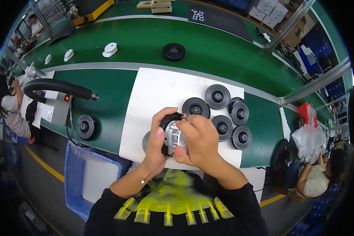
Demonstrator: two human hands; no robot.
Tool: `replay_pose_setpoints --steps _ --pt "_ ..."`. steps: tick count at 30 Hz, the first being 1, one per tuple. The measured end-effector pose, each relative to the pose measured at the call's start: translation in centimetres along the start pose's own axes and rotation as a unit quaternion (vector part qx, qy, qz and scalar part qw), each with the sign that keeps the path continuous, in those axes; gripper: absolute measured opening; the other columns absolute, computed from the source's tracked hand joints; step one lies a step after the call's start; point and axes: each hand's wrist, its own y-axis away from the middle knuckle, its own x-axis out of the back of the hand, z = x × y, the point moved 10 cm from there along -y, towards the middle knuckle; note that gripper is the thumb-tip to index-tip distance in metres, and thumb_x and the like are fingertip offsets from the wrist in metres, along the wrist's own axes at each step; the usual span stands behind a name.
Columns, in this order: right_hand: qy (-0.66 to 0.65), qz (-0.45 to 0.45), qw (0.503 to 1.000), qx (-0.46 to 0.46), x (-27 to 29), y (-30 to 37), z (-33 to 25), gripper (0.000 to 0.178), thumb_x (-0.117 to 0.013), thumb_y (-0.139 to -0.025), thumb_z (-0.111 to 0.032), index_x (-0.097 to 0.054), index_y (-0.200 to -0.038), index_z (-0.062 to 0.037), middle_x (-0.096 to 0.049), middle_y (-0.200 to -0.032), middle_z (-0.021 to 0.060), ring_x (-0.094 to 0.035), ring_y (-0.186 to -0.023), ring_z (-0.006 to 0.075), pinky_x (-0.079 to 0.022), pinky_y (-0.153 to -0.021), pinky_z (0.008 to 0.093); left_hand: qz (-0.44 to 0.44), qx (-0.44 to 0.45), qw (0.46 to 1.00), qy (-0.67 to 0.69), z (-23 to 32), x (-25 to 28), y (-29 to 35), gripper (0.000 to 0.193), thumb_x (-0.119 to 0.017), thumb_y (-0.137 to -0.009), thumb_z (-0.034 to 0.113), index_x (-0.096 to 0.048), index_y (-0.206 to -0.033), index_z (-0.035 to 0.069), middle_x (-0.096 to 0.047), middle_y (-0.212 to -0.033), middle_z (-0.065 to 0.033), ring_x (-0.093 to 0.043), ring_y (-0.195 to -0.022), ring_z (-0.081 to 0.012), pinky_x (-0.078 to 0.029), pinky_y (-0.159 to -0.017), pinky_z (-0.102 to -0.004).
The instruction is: The person assembles an LED light fixture by hand, inserting internal wiring and black circular parts into an LED light housing, then capping it with a white plastic cap.
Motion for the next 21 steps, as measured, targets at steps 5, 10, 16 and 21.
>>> replay_pose_setpoints --steps 5,10,16,21 --pt "0.002 0.006 1.0 -0.012 0.2 0.7 0.5 0.048 -0.061 -0.081 -0.043 -0.056 -0.115 -0.0101 -0.057 -0.101 0.0151 -0.053 -0.07 0.0275 -0.042 -0.059 0.0369 -0.013 -0.007 0.999 -0.035 -0.9 0.0 0.0 0.061 -0.04 -0.097 0.05 -0.036 -0.14 0.006 -0.049 -0.127 -0.0141 -0.05 -0.118 -0.0211 -0.039 -0.102 -0.0347" --pt "0.032 0.024 0.999 0.006 1.1 0.8 0.2 0.047 -0.061 -0.081 -0.043 -0.057 -0.115 -0.0101 -0.057 -0.1 0.0154 -0.052 -0.068 0.0273 -0.042 -0.057 0.0364 -0.015 -0.029 0.998 -0.052 -0.9 -0.7 0.1 0.062 -0.037 -0.098 0.052 -0.036 -0.138 0.004 -0.049 -0.128 -0.0149 -0.049 -0.119 -0.0218 -0.038 -0.103 -0.0358" --pt "0.019 0.011 1.0 -0.017 0.4 1.2 0.6 0.044 -0.059 -0.083 -0.044 -0.059 -0.112 -0.0105 -0.055 -0.094 0.0145 -0.052 -0.068 0.0267 -0.042 -0.057 0.0361 -0.022 -0.059 0.994 -0.086 -0.8 -0.6 0.2 0.062 -0.035 -0.099 0.053 -0.036 -0.137 0.003 -0.049 -0.128 -0.0156 -0.049 -0.119 -0.0226 -0.037 -0.104 -0.0362" --pt "0.023 0.011 0.999 0.022 0.6 1.7 -0.5 0.044 -0.058 -0.084 -0.045 -0.059 -0.111 -0.0092 -0.052 -0.091 0.0142 -0.052 -0.067 0.028 -0.042 -0.056 0.0373 -0.043 -0.06 0.995 -0.06 -1.1 -0.8 1.0 0.065 -0.037 -0.099 0.056 -0.036 -0.135 0.002 -0.048 -0.128 -0.0157 -0.049 -0.118 -0.0231 -0.037 -0.104 -0.0364"
